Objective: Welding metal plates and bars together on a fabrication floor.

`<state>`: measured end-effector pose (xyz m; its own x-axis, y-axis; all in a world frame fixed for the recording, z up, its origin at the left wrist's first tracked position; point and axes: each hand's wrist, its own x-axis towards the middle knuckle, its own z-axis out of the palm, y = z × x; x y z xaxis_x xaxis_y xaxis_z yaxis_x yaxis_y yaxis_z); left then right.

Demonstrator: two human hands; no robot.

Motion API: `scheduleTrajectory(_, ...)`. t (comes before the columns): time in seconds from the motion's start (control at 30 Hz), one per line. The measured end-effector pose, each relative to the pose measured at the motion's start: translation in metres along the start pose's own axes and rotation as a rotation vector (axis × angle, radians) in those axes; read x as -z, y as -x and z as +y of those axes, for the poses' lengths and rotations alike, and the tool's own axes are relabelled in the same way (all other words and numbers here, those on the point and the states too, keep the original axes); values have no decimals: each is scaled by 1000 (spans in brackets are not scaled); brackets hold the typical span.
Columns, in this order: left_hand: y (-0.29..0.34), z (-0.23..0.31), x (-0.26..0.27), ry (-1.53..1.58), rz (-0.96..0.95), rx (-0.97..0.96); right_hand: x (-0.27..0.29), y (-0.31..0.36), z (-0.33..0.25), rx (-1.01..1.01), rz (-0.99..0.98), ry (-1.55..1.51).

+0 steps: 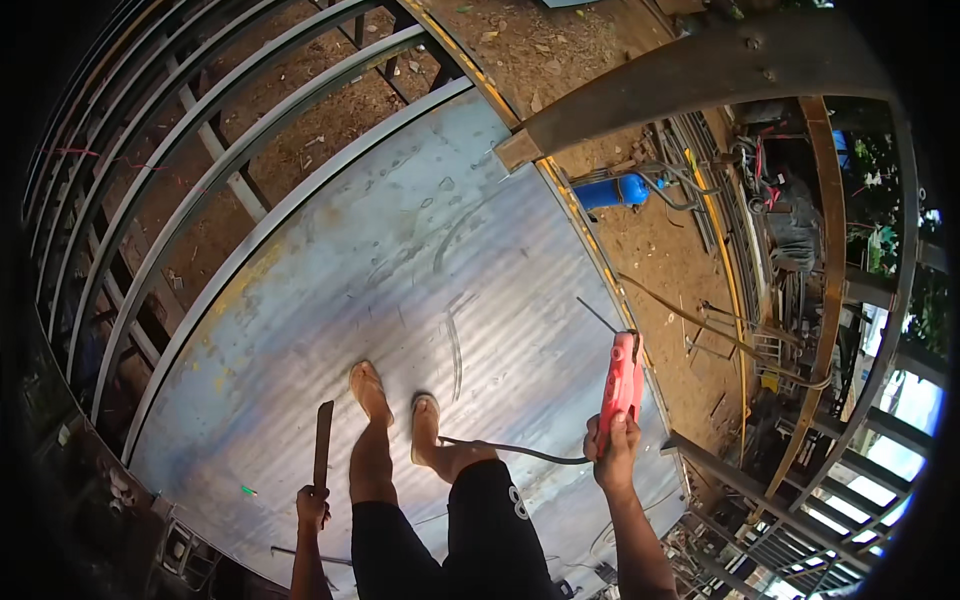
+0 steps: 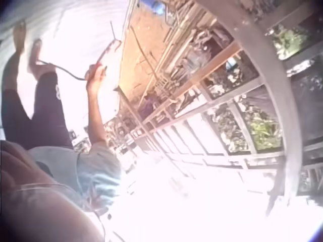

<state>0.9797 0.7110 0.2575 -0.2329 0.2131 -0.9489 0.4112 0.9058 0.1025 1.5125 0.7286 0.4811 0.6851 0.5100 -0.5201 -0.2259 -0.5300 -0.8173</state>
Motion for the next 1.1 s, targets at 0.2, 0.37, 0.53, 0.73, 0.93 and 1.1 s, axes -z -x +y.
scheduleTrajectory(0.2,-9,189,-5,-204,40,-38,-2,-188,-26,180,-70,252)
scheduleTrajectory(0.37,-35,380,-64,-318,64,-66,-57,-397,30,204,-245,281)
scheduleTrajectory(0.53,-128,538,-147,-407,69,-227,-149,-566,100,251,-301,425)
scheduleTrajectory(0.73,-246,726,-299,-812,-47,-677,-164,-652,162,389,-210,370)
scheduleTrajectory(0.93,-274,848,-373,-919,-275,-477,-166,-676,183,435,-196,364)
scheduleTrajectory(1.1,-287,883,-381,-943,-293,-402,-174,-687,169,387,-159,411)
